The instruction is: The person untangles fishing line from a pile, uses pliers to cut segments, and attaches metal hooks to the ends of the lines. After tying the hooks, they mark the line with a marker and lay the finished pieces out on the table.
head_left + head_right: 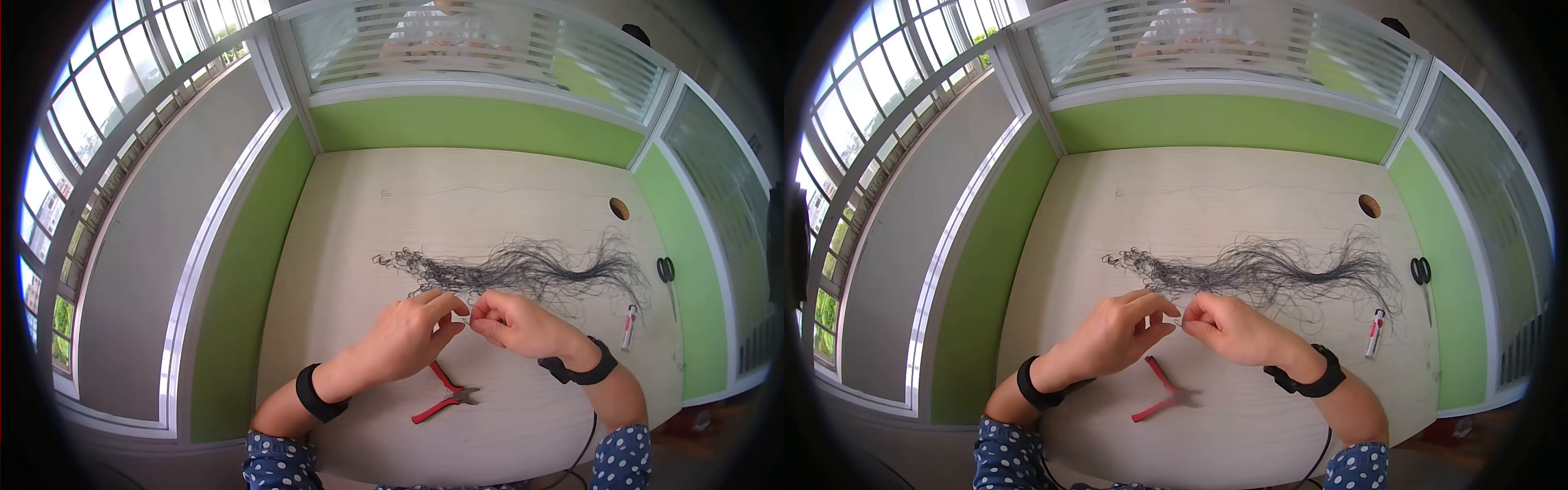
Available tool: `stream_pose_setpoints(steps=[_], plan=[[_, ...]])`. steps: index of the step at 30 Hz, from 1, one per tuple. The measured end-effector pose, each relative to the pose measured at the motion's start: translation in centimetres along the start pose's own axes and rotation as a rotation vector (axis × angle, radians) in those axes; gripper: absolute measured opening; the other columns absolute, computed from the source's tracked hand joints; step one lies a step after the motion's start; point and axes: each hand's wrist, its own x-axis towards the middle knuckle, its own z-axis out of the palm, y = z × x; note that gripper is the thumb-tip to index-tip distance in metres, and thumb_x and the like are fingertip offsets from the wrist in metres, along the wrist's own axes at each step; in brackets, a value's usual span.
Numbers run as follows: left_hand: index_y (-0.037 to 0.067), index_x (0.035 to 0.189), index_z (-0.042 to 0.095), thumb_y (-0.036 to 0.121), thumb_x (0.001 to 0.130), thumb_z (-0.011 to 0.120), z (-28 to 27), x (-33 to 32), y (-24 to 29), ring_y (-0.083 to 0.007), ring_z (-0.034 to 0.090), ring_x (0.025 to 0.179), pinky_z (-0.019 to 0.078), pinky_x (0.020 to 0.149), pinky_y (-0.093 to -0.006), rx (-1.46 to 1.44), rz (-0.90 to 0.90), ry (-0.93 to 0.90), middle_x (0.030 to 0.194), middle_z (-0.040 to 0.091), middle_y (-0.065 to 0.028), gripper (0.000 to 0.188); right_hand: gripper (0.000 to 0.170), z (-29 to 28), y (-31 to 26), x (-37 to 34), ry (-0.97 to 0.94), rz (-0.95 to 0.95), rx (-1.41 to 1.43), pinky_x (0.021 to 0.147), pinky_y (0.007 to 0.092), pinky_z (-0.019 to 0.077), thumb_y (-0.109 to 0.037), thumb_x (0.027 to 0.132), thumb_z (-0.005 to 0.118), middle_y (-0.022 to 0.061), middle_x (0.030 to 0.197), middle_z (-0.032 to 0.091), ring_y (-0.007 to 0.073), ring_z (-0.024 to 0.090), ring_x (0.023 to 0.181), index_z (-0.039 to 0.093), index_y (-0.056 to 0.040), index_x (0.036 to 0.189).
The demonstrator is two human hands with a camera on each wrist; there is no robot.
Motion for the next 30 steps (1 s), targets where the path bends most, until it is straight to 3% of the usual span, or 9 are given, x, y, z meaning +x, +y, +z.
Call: stream_pose_setpoints(steps=[5, 8, 10, 11, 13, 15, 19, 22, 30], plan=[[0.002, 0.082, 0.058, 0.003, 0.078, 0.062, 0.2, 0.0, -0.3, -0.0168, 0.054, 0.057, 0.0444, 0.050, -0.0267, -0.087, 0.082, 0.057, 0.072, 0.056, -0.0070, 0.005, 0.017, -0.1, 0.4, -0.6, -0.023, -0.001, 0.098, 0.052, 0.0204, 0.0391, -0.017, 0.089, 0.053, -0.0012, 0.065, 0.051, 0.0053, 0.046, 0.059, 0.052, -0.0012, 0.094], [0.002, 0.082, 0.058, 0.003, 0.079, 0.061, -0.2, 0.0, 0.1, -0.0144, 0.052, 0.056, 0.0428, 0.050, -0.0255, -0.114, 0.053, 0.047, 0.073, 0.056, -0.0064, 0.005, 0.027, 0.0, 1.4, -0.2, 0.209, -0.170, 0.019, 0.056, 0.0249, 0.0418, -0.023, 0.088, 0.055, 0.0032, 0.068, 0.056, 0.0107, 0.051, 0.062, 0.054, 0.0005, 0.102], [0.001, 0.082, 0.057, 0.002, 0.079, 0.061, -0.5, 0.0, 0.8, -0.0133, 0.051, 0.056, 0.0418, 0.050, -0.0247, -0.147, 0.050, 0.065, 0.074, 0.055, -0.0060, 0.004, 0.031, 0.1, 2.0, 0.8, 0.390, -0.784, -0.309, 0.055, 0.0233, 0.0405, -0.028, 0.088, 0.056, 0.0022, 0.065, 0.055, 0.0089, 0.048, 0.058, 0.058, -0.0006, 0.103], [0.001, 0.081, 0.057, 0.001, 0.080, 0.060, -0.7, 0.0, 1.1, -0.0121, 0.050, 0.056, 0.0408, 0.050, -0.0239, -0.183, 0.040, 0.081, 0.074, 0.055, -0.0057, 0.004, 0.031, -0.3, 1.9, 0.1, 0.400, -0.784, -0.315, 0.055, 0.0233, 0.0405, -0.028, 0.088, 0.056, 0.0022, 0.065, 0.055, 0.0089, 0.048, 0.058, 0.058, -0.0006, 0.103], [0.000, 0.081, 0.056, -0.001, 0.080, 0.059, -1.2, 0.0, 1.0, -0.0104, 0.049, 0.056, 0.0397, 0.050, -0.0227, -0.146, 0.053, 0.174, 0.075, 0.054, -0.0052, 0.004, 0.030, -1.7, -0.3, -2.5, -0.303, -0.042, 0.038, 0.052, 0.0228, 0.0391, -0.028, 0.088, 0.056, 0.0016, 0.060, 0.054, 0.0090, 0.048, 0.054, 0.062, 0.0001, 0.094], [-0.001, 0.080, 0.054, -0.002, 0.079, 0.059, -2.1, 0.3, 0.9, -0.0123, 0.048, 0.055, 0.0396, 0.050, -0.0236, -0.060, 0.049, 0.255, 0.072, 0.053, -0.0068, 0.005, 0.033, -3.8, -0.5, -4.0, -0.340, -0.064, 0.096, 0.050, 0.0235, 0.0380, -0.030, 0.089, 0.054, 0.0004, 0.056, 0.053, 0.0079, 0.045, 0.046, 0.064, 0.0014, 0.088], [0.001, 0.080, 0.053, 0.000, 0.080, 0.057, -2.3, 0.3, -1.1, -0.0211, 0.054, 0.055, 0.0420, 0.048, -0.0291, 0.198, 0.107, 0.255, 0.074, 0.053, -0.0087, 0.004, 0.041, -7.8, 0.5, -6.2, -0.151, -0.690, 0.870, 0.048, 0.0263, 0.0389, -0.034, 0.095, 0.040, -0.0021, 0.052, 0.046, 0.0051, 0.031, 0.037, 0.062, 0.0012, 0.091], [0.002, 0.079, 0.052, 0.001, 0.079, 0.057, -2.0, 0.2, -0.8, -0.0253, 0.055, 0.055, 0.0435, 0.047, -0.0328, 0.318, 0.148, 0.151, 0.073, 0.053, -0.0090, 0.005, 0.039, -10.2, 0.4, -7.7, -0.078, -0.797, 1.173, 0.052, 0.0263, 0.0413, -0.030, 0.097, 0.033, -0.0012, 0.053, 0.047, 0.0073, 0.035, 0.039, 0.058, -0.0007, 0.101], [0.003, 0.073, 0.053, 0.005, 0.076, 0.062, -2.9, -1.7, 3.2, -0.0228, 0.055, 0.052, 0.0440, 0.044, -0.0317, 0.316, 0.194, -0.206, 0.070, 0.053, -0.0064, 0.010, 0.028, -13.1, 1.8, -10.2, 0.501, -1.042, 1.466, 0.083, 0.0336, 0.0467, -0.015, 0.095, 0.039, 0.0110, 0.105, 0.056, 0.0205, 0.054, 0.096, 0.048, 0.0028, 0.114]])
